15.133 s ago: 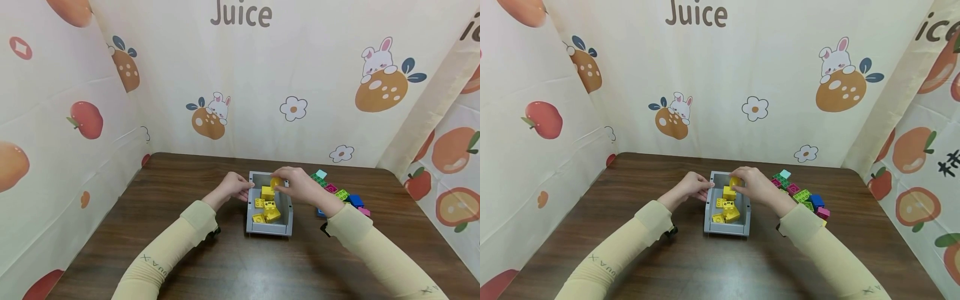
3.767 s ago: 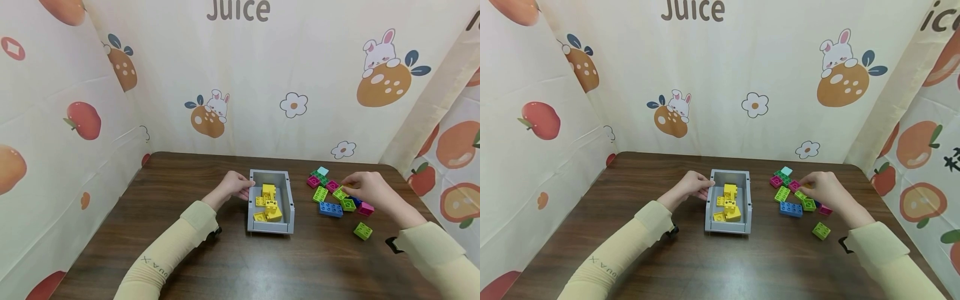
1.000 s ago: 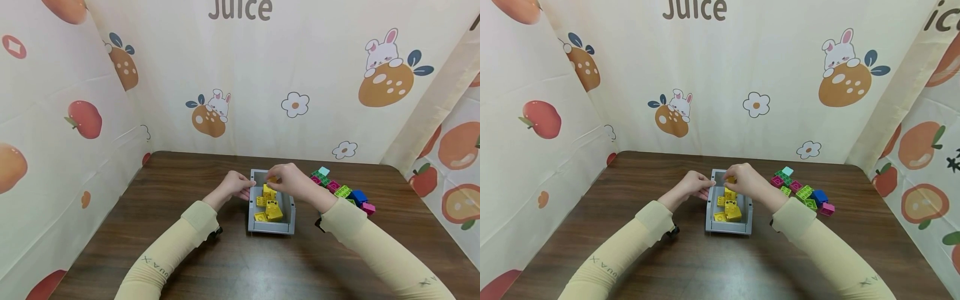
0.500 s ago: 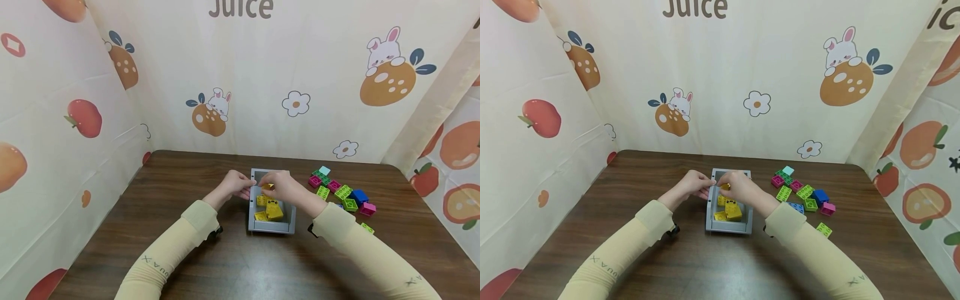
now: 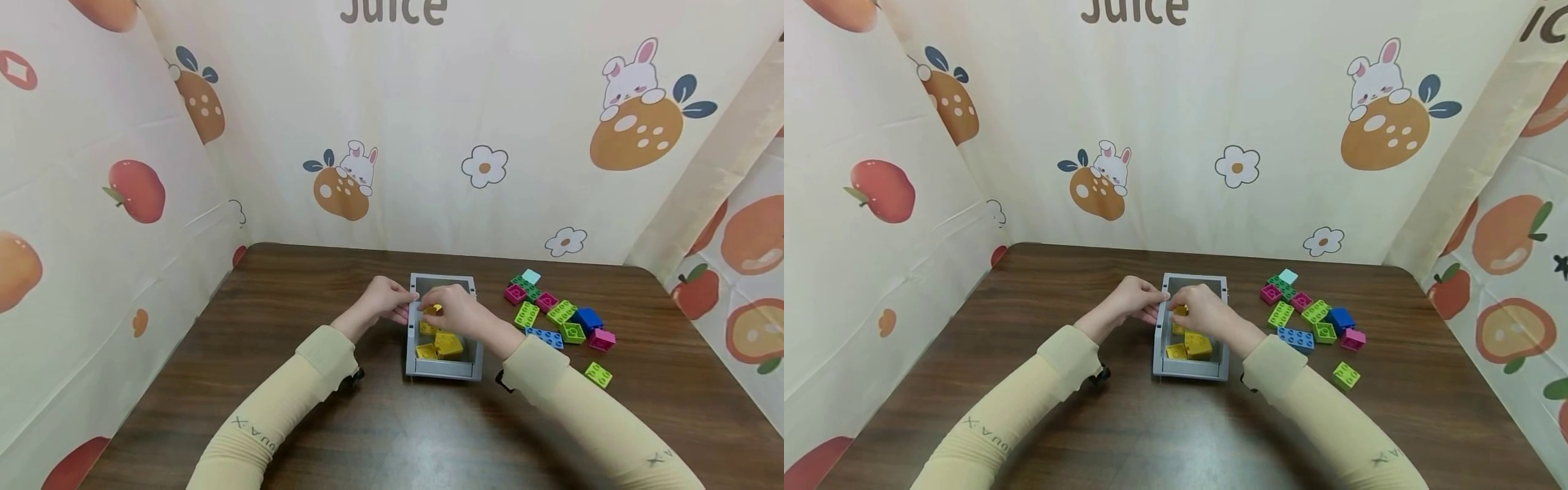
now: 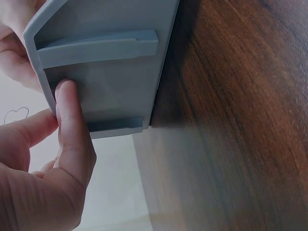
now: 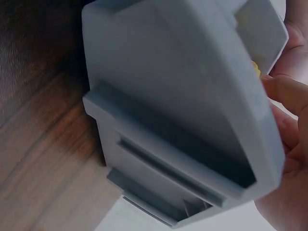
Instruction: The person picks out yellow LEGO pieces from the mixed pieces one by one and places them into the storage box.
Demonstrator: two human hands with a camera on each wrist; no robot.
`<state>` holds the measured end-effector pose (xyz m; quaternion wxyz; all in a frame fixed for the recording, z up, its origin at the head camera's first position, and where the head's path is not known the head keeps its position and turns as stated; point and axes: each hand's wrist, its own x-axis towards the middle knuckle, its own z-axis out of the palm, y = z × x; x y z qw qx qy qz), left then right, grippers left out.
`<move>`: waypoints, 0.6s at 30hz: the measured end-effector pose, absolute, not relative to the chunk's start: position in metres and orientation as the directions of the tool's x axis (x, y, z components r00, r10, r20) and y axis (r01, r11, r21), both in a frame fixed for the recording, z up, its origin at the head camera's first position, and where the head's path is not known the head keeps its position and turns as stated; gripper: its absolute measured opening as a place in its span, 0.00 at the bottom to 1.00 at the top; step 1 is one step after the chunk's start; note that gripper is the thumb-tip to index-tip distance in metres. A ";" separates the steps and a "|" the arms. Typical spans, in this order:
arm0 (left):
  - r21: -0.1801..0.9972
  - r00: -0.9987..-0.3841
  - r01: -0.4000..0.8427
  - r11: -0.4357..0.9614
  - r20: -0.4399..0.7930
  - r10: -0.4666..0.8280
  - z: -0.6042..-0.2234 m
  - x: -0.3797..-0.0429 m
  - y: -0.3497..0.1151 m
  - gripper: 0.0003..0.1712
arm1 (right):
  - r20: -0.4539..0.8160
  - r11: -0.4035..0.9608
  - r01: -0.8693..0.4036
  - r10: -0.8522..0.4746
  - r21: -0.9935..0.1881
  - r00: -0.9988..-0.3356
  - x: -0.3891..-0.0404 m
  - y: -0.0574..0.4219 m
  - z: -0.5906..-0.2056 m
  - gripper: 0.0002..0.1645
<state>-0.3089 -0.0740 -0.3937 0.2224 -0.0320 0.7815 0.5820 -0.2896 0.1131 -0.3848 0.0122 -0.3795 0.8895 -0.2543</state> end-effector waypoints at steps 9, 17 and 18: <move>0.890 -0.898 -0.317 0.327 -0.393 0.200 -0.391 -0.308 -0.073 0.15 | 0.151 0.595 -0.663 -0.682 -0.455 -0.716 -0.292 0.110 -0.397 0.08; 0.894 -0.899 -0.306 0.327 -0.384 0.210 -0.393 -0.308 -0.074 0.14 | 0.126 0.614 -0.645 -0.673 -0.454 -0.729 -0.293 0.109 -0.401 0.08; 0.894 -0.898 -0.307 0.327 -0.386 0.210 -0.393 -0.309 -0.073 0.14 | 0.122 0.617 -0.644 -0.672 -0.453 -0.730 -0.293 0.109 -0.400 0.08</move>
